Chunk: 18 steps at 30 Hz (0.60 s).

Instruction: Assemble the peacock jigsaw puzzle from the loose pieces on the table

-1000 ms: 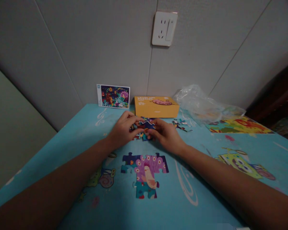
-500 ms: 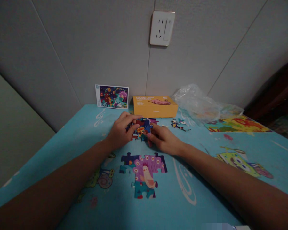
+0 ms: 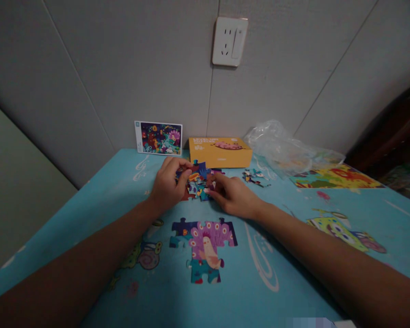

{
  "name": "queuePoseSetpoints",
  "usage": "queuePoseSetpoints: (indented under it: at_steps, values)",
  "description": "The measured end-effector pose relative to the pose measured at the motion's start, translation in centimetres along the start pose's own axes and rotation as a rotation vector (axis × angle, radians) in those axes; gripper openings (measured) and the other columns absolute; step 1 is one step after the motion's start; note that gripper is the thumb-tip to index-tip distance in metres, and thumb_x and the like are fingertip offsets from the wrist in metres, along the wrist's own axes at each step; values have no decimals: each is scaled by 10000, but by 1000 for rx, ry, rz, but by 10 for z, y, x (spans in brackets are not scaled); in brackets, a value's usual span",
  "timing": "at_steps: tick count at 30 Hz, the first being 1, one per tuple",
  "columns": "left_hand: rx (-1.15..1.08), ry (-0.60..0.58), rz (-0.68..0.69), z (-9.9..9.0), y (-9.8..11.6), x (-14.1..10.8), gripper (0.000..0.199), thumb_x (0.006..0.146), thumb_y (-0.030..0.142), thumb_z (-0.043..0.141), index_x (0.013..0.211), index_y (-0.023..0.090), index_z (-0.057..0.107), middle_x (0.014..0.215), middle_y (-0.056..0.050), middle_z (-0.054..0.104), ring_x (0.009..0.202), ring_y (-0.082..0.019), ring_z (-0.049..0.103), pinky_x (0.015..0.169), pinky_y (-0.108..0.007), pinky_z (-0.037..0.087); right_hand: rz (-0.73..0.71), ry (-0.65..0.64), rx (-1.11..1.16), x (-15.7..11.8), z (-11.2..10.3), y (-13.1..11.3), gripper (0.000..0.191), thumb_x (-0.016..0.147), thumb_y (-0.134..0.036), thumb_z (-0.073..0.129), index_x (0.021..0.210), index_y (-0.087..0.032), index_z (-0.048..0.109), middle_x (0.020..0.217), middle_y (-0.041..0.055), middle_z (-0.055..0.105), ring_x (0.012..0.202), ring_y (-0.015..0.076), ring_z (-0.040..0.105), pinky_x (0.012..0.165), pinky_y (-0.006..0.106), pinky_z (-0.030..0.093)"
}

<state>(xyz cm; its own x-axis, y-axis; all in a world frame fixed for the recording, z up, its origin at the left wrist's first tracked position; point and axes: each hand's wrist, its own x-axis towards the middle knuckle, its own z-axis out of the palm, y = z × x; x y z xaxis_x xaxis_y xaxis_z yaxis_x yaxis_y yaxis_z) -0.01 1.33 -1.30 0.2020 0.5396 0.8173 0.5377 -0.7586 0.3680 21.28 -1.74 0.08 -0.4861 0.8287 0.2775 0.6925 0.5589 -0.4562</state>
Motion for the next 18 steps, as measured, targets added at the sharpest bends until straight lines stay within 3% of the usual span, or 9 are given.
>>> queuePoseSetpoints:
  at_steps: [3, 6, 8, 10, 13, 18]
  values:
    - [107, -17, -4, 0, -4, 2, 87, 905, 192, 534, 878, 188, 616, 865, -38, 665, 872, -206, 570, 800, -370, 485, 186, 96, -297, 2, -10, 6, 288, 863, -192, 494, 1132, -129, 574, 830, 117, 688, 771, 236, 632, 655, 311, 412]
    - [206, -195, -28, 3, -10, 1, 99, 888, 232, 568, 880, 192, 658, 897, -45, 691, 917, -236, 567, 886, -444, 442, 479, 150, -609, 1, -25, 19, 388, 824, -187, 523, 1183, -47, 567, 1060, 254, 653, 1018, 363, 620, 769, 398, 466]
    - [240, -284, -42, 6, -14, -1, 121, 876, 247, 577, 899, 187, 679, 922, -61, 683, 941, -248, 570, 924, -481, 415, 706, 91, -704, -1, -34, 29, 408, 827, -217, 532, 1186, -29, 583, 1142, 308, 610, 1073, 419, 605, 780, 449, 483]
    - [254, -304, -52, 8, -16, -3, 149, 872, 255, 574, 915, 178, 694, 934, -79, 667, 964, -260, 564, 934, -490, 406, 819, -47, -675, -2, -40, 38, 389, 837, -216, 520, 1170, -38, 614, 1143, 307, 621, 1055, 409, 632, 776, 443, 497]
    - [256, -300, -48, 8, -17, -4, 162, 869, 259, 572, 920, 174, 701, 938, -88, 652, 981, -269, 550, 938, -492, 399, 804, -150, -639, -3, -41, 44, 367, 840, -166, 493, 1158, -51, 636, 1106, 272, 664, 1042, 377, 656, 776, 403, 507]
    - [251, -314, -41, 7, -16, -4, 158, 864, 248, 580, 935, 171, 699, 944, -85, 642, 988, -268, 545, 947, -494, 390, 666, -82, -707, -5, -36, 39, 325, 836, -115, 469, 1095, -43, 652, 1019, 282, 681, 989, 376, 669, 754, 405, 510]
